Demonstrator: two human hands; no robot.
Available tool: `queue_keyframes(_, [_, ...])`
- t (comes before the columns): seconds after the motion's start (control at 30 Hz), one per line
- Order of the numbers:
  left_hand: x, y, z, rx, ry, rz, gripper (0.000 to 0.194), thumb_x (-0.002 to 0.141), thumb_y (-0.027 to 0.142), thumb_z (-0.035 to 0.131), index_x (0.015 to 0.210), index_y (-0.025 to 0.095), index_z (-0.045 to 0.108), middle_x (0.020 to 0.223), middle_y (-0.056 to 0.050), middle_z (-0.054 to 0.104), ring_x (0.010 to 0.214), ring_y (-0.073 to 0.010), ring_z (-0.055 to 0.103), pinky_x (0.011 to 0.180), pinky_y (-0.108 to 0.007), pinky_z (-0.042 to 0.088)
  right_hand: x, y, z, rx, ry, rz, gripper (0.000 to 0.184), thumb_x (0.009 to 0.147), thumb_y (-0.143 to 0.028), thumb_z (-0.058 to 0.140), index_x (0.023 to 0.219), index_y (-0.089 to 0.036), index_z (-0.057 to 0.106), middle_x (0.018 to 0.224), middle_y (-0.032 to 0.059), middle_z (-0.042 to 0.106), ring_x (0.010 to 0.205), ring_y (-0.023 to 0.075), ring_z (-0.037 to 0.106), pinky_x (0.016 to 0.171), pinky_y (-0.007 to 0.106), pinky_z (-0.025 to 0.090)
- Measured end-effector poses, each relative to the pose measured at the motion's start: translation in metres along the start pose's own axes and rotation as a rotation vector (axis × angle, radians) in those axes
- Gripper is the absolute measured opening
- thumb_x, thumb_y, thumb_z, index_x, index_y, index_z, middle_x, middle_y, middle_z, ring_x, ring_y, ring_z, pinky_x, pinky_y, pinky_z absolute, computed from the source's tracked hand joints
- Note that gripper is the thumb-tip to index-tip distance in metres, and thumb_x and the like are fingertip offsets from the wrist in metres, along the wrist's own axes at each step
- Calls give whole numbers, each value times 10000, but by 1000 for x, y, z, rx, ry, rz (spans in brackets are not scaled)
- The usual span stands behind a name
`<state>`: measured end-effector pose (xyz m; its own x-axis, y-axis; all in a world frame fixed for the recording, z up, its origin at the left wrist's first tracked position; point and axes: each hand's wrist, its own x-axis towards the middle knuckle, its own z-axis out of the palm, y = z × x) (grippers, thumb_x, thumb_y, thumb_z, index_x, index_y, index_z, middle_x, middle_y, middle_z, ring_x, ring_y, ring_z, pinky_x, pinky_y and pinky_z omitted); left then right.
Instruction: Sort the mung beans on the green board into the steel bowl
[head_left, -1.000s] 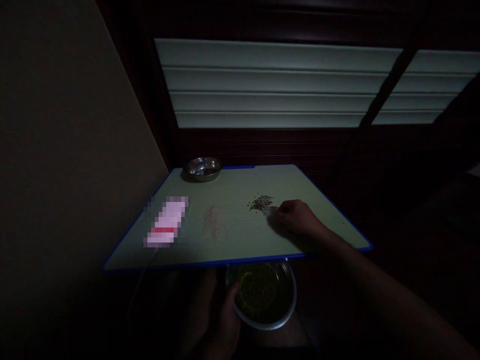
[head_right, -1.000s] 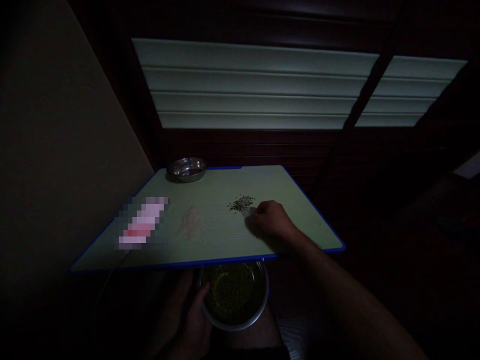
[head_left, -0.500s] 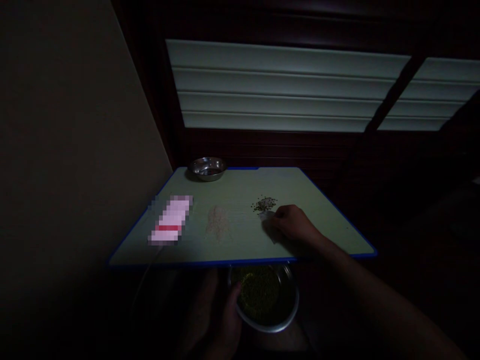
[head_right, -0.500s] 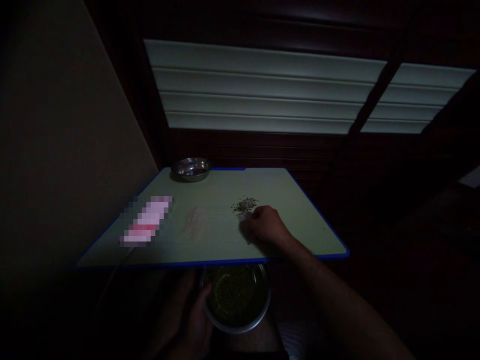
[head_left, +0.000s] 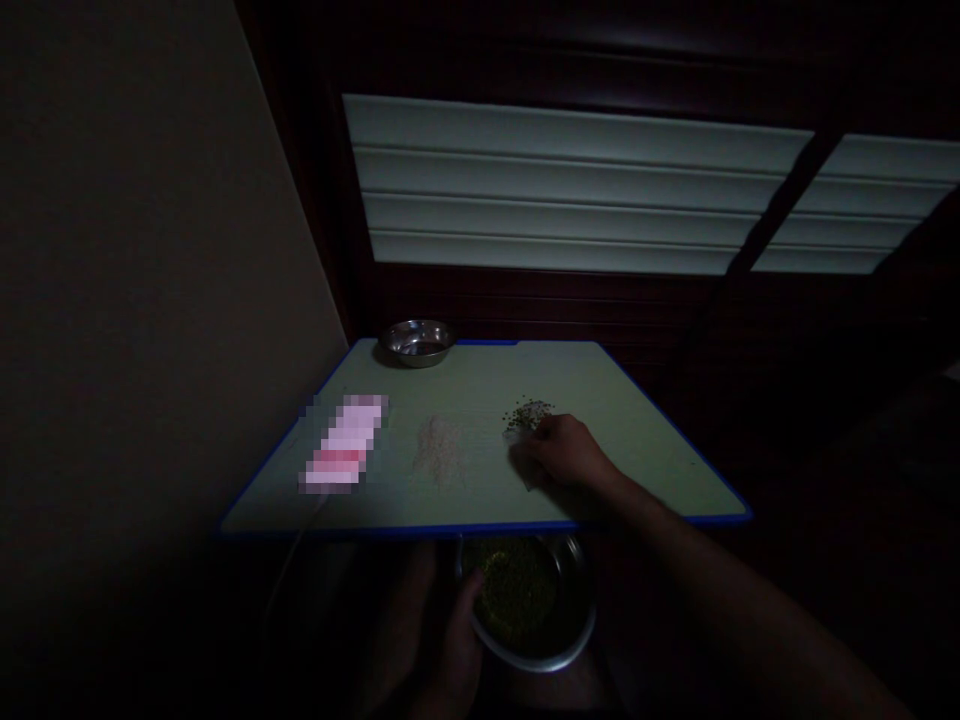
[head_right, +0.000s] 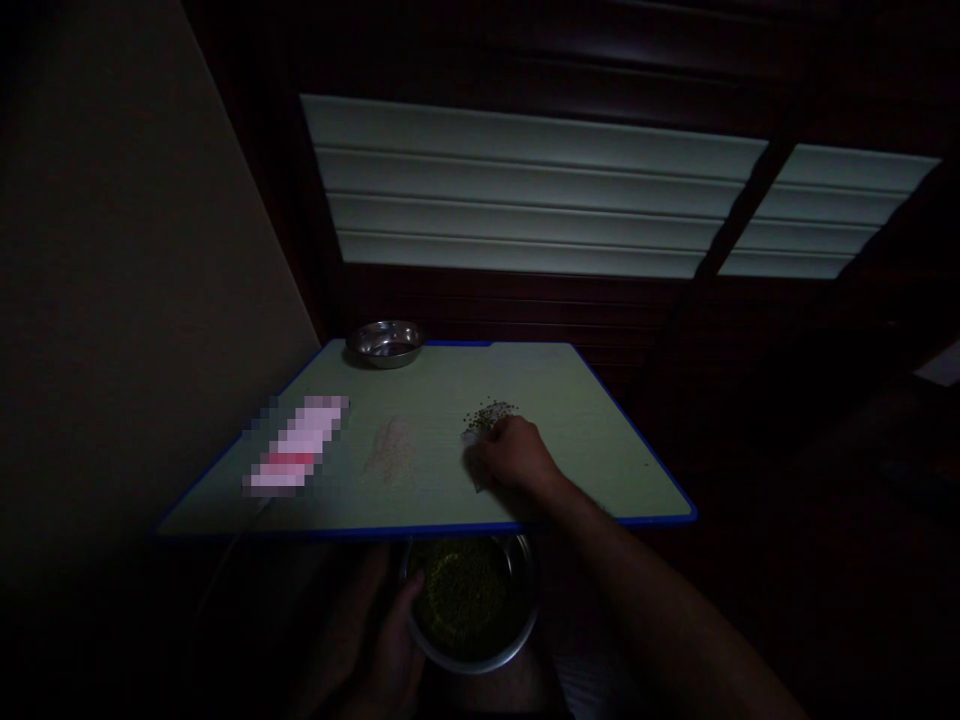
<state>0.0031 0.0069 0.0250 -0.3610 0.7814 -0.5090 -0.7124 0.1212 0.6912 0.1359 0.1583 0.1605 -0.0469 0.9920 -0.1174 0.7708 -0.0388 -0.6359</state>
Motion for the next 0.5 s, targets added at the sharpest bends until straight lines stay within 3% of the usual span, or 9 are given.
queue_keyframes(0.17, [-13, 14, 5, 10, -13, -16, 708, 768, 142, 731, 1443, 300, 586, 1173, -57, 796, 1097, -318, 741, 1046, -484, 542, 13, -12, 11, 8, -7, -20, 174, 770, -155, 650, 597, -163, 666, 633, 118, 699, 612, 206, 647, 552, 295, 432])
queue_keyframes(0.27, [-17, 19, 6, 3, -30, 28, 742, 745, 115, 754, 1438, 327, 593, 1201, -44, 789, 1151, -318, 720, 1065, -474, 528, 21, -20, 18, -49, 39, -43, 136, 783, -164, 662, 654, -137, 697, 731, 181, 740, 693, 247, 689, 580, 308, 446])
queue_keyframes(0.5, [-5, 8, -2, -7, -24, 11, 681, 727, 170, 786, 1379, 301, 636, 1264, -68, 764, 1242, -333, 669, 1084, -480, 508, 30, -43, 38, -27, -1, -13, 108, 809, -196, 671, 824, -111, 737, 708, 187, 753, 661, 247, 713, 570, 288, 481])
